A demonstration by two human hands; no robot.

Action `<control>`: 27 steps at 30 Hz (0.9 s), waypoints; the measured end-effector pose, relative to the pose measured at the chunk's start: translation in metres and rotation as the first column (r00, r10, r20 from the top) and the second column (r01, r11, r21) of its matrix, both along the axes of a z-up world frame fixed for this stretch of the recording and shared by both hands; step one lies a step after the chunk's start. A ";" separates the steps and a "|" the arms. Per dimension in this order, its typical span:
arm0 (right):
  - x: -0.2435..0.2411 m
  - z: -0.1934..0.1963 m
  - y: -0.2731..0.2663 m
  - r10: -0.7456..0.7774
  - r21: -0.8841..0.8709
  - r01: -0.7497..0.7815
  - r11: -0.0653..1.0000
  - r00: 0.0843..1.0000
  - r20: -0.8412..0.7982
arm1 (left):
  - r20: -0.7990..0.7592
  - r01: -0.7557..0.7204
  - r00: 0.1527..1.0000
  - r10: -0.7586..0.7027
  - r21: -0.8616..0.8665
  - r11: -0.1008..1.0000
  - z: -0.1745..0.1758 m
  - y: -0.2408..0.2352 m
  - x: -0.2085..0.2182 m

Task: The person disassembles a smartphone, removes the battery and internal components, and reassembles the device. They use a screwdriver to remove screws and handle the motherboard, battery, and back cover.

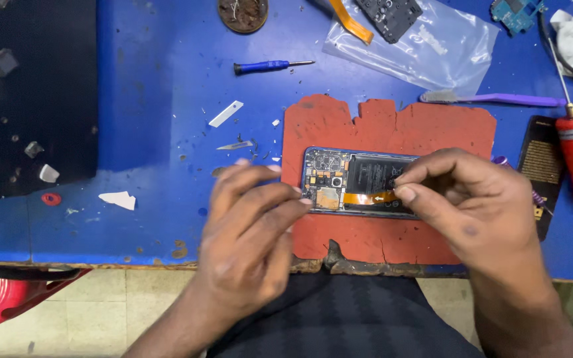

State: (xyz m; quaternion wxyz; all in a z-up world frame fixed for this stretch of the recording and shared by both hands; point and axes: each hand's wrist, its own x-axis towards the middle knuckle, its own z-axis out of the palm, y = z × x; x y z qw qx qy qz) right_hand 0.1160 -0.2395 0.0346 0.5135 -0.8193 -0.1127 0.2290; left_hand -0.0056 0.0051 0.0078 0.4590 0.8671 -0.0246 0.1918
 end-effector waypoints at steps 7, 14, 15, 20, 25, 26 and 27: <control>-0.018 -0.025 0.013 -0.028 0.480 0.256 0.839 0.902 -0.432 | -0.058 0.041 0.996 -0.067 -0.367 0.929 0.010 -0.024 0.014; -0.033 -0.014 0.028 -0.098 0.324 0.161 0.932 0.974 -0.202 | -0.185 -0.046 0.980 -0.077 -0.581 0.813 0.011 -0.027 0.016; -0.033 -0.011 0.029 -0.057 0.303 0.083 0.949 0.994 -0.092 | -0.193 -0.055 0.978 -0.080 -0.606 0.794 0.011 -0.026 0.016; -0.035 -0.003 0.031 0.067 0.151 -0.114 0.982 0.956 0.285 | -0.237 -0.061 0.965 -0.110 -0.616 0.785 0.015 -0.023 0.014; -0.034 -0.002 0.031 0.105 0.137 -0.165 0.977 0.926 0.362 | -0.210 -0.035 0.970 -0.121 -0.616 0.787 0.018 -0.023 0.015; -0.034 -0.001 0.031 0.117 0.113 -0.173 0.978 0.915 0.386 | -0.211 -0.038 0.971 -0.114 -0.603 0.797 0.018 -0.022 0.015; -0.033 -0.001 0.030 0.127 0.099 -0.179 0.979 0.911 0.393 | -0.211 -0.040 0.972 -0.106 -0.591 0.806 0.018 -0.021 0.015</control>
